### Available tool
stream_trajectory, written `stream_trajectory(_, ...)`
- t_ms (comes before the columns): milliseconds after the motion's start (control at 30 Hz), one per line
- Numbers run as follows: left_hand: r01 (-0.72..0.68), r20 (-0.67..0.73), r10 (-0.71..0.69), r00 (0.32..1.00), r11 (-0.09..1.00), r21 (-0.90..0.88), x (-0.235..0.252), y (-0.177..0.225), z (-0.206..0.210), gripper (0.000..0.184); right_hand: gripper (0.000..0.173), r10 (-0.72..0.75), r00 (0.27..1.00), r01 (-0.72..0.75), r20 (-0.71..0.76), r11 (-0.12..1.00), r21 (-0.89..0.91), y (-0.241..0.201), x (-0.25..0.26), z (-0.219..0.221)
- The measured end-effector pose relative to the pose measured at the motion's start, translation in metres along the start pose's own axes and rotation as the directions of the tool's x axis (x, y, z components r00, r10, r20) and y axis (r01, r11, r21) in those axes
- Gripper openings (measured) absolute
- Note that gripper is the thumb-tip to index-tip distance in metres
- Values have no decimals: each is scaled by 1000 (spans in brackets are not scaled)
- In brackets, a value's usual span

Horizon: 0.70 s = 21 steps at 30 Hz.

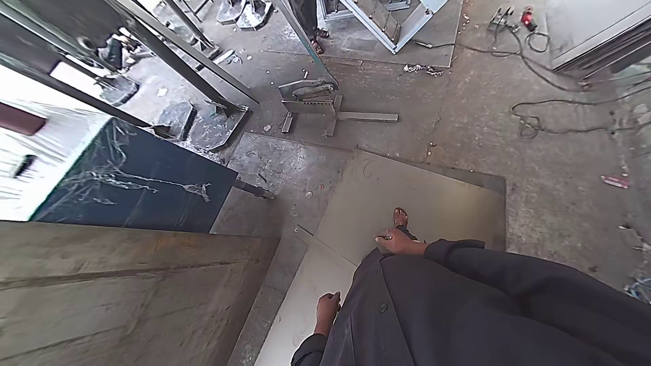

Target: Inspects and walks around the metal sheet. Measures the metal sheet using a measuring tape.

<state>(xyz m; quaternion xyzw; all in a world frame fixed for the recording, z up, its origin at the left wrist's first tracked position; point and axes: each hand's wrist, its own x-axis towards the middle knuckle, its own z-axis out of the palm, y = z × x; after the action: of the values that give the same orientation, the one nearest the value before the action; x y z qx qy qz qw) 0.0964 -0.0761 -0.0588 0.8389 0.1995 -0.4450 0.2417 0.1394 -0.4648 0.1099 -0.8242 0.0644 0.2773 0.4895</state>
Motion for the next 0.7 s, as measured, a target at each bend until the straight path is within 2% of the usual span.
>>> stream_trajectory(167, 0, 62, -6, 998, 995, 99, 6, -7, 4, 59, 40, -1, 1000, 1, -3, 1000, -5, -2, -1, 1)
stream_trajectory(333, -30, 106, 17, 994, 992, 122, 12, -16, 8, 63, 40, -8, 1000, 8, 3, 1000, -5, 0, 2, 1)
stream_trajectory(433, -61, 134, 41, 990, 987, 147, 7, -16, 9, 58, 40, -19, 1000, 19, 4, 1000, -10, 1, 4, 1)
stream_trajectory(567, -118, 208, 82, 975, 979, 166, -1, -17, 14, 38, 39, -17, 1000, 17, 8, 1000, -13, 1, 4, 0)
stream_trajectory(633, -198, 222, 164, 961, 970, 142, -1, -24, 20, 35, 39, -14, 1000, 14, 8, 1000, -10, 0, 4, -1)
stream_trajectory(700, -303, 240, 285, 928, 952, 40, -27, -17, 14, 33, 39, -18, 1000, 18, 3, 1000, -3, 0, 3, -1)
